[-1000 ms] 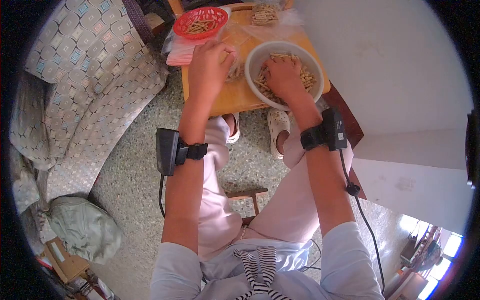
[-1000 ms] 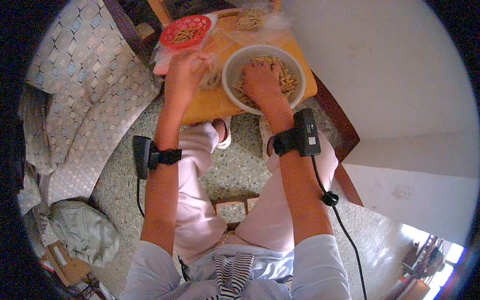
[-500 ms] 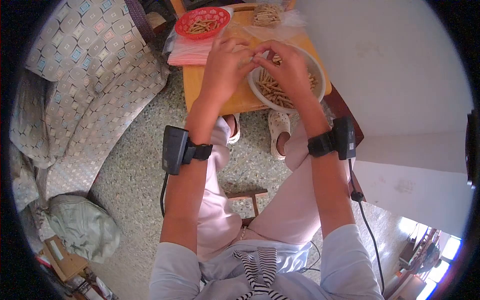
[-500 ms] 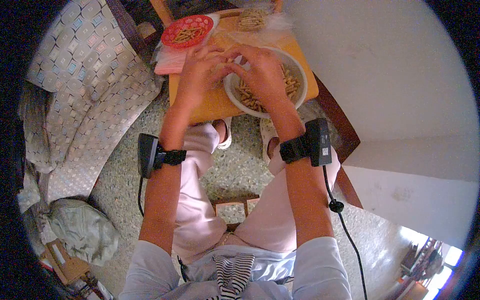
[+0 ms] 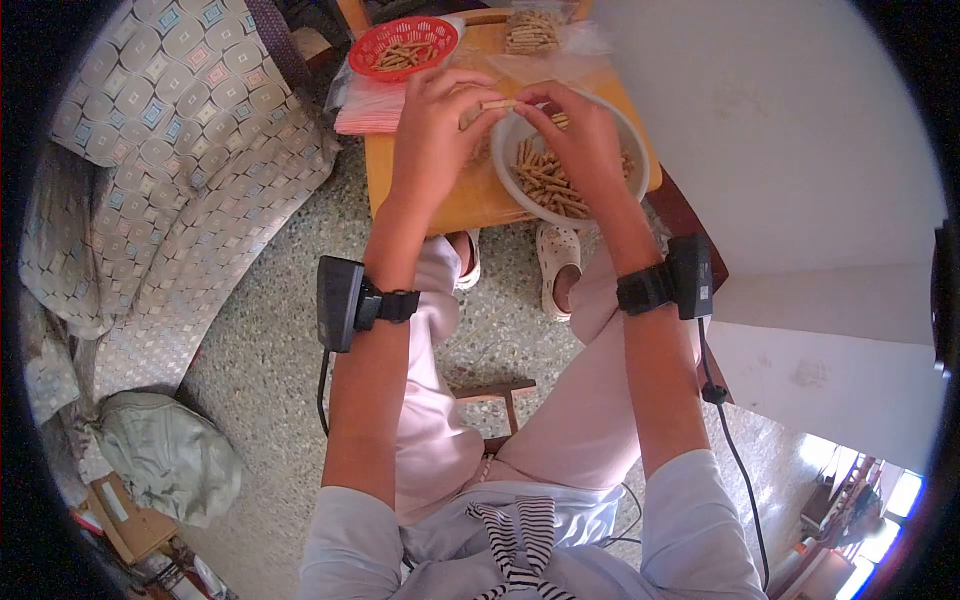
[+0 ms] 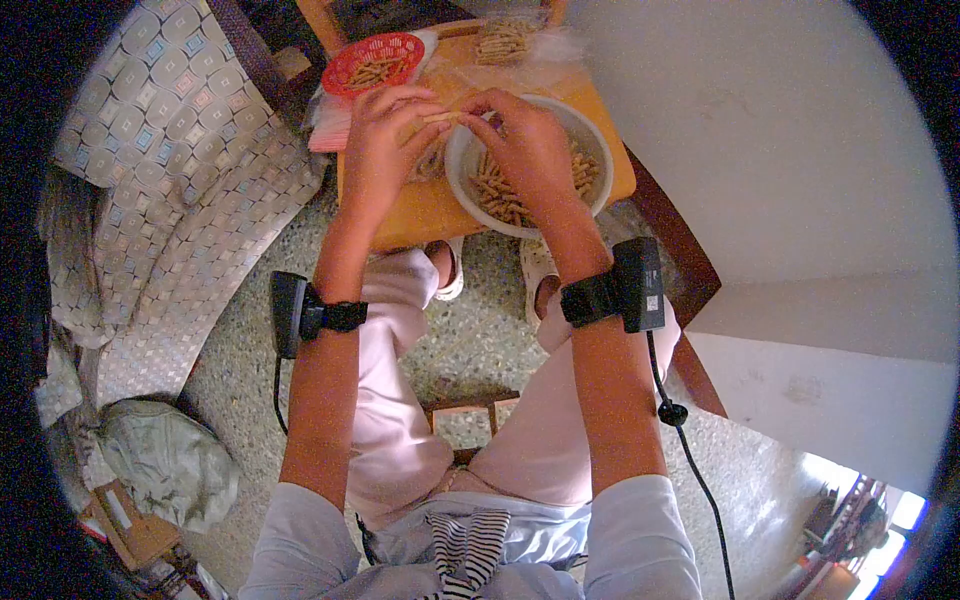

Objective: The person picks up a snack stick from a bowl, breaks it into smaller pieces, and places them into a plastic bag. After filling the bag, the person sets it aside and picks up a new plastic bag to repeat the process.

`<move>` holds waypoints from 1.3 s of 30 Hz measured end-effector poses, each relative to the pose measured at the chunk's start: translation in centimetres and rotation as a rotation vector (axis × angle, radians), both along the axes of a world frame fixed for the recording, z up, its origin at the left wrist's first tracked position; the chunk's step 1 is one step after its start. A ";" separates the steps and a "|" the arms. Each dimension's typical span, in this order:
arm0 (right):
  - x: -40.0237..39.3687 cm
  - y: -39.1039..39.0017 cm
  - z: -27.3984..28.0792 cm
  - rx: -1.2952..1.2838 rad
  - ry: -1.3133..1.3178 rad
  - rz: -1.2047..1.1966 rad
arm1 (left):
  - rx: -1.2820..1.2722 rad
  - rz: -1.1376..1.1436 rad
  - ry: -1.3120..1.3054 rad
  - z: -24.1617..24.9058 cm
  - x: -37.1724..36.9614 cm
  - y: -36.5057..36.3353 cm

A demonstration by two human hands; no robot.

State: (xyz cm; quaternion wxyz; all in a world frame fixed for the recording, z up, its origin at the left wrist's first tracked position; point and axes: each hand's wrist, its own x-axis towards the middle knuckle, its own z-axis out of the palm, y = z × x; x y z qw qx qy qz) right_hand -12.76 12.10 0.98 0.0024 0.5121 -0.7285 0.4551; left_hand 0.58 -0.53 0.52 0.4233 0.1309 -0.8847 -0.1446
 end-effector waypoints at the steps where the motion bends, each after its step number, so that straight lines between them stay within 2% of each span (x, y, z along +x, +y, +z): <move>1: 0.0 0.0 0.0 0.017 0.016 0.007 | 0.012 -0.027 0.008 0.1 0.0 0.0; 5: -0.2 -0.1 -0.5 0.063 0.004 0.063 | -0.016 -0.007 -0.008 0.3 0.2 -0.2; 8: -0.9 0.1 -1.7 0.173 0.136 0.024 | 0.042 0.068 -0.042 0.4 0.7 -0.8; 10: -1.3 0.5 -2.6 0.393 0.383 -0.041 | 0.055 0.124 -0.016 -0.3 0.9 -1.4; 12: -1.3 0.6 -3.6 0.427 0.432 -0.058 | 0.069 0.179 0.008 -1.6 1.0 -2.3; 14: -1.0 0.8 -4.0 0.462 0.484 -0.077 | 0.063 0.255 -0.234 -3.1 1.2 -3.4; 16: -0.6 1.2 -4.2 0.587 0.575 -0.099 | 0.047 0.248 -0.227 -3.2 1.2 -3.2; 18: -0.3 1.3 -4.0 0.596 0.528 -0.082 | 0.031 0.242 -0.222 -3.2 1.4 -3.1; 20: -0.2 1.1 -3.7 0.602 0.484 -0.069 | 0.217 0.157 -0.230 -3.1 1.4 -3.0; 21: -0.4 0.9 -3.9 0.615 0.468 -0.057 | 0.218 0.156 -0.230 -3.7 1.3 -3.2; 23: -0.5 0.8 -4.4 0.628 0.452 -0.045 | 0.291 0.153 -0.491 -4.8 1.1 -3.7; 24: -0.5 0.8 -4.5 0.600 0.430 -0.042 | 0.290 0.154 -0.491 -4.9 1.2 -3.7; 26: -0.5 0.8 -4.6 0.572 0.407 -0.037 | 0.362 0.028 -0.358 -5.3 1.6 -3.6; 30: -0.6 0.9 -4.8 0.577 0.447 -0.038 | 0.347 0.122 -0.273 -2.3 1.6 -2.3; 32: -0.8 1.0 -5.1 0.566 0.482 -0.065 | 0.477 0.059 -0.096 -1.3 1.4 -1.7; 36: -0.7 0.8 -4.8 0.623 0.483 -0.075 | 0.457 0.106 -0.240 -1.7 1.0 -1.9; 38: -0.7 0.7 -4.5 0.651 0.496 -0.085 | 0.475 0.062 0.017 -0.9 0.9 -1.6; 39: -0.7 0.9 -4.1 0.659 0.473 -0.057 | 0.473 0.061 0.017 -0.8 1.0 -1.6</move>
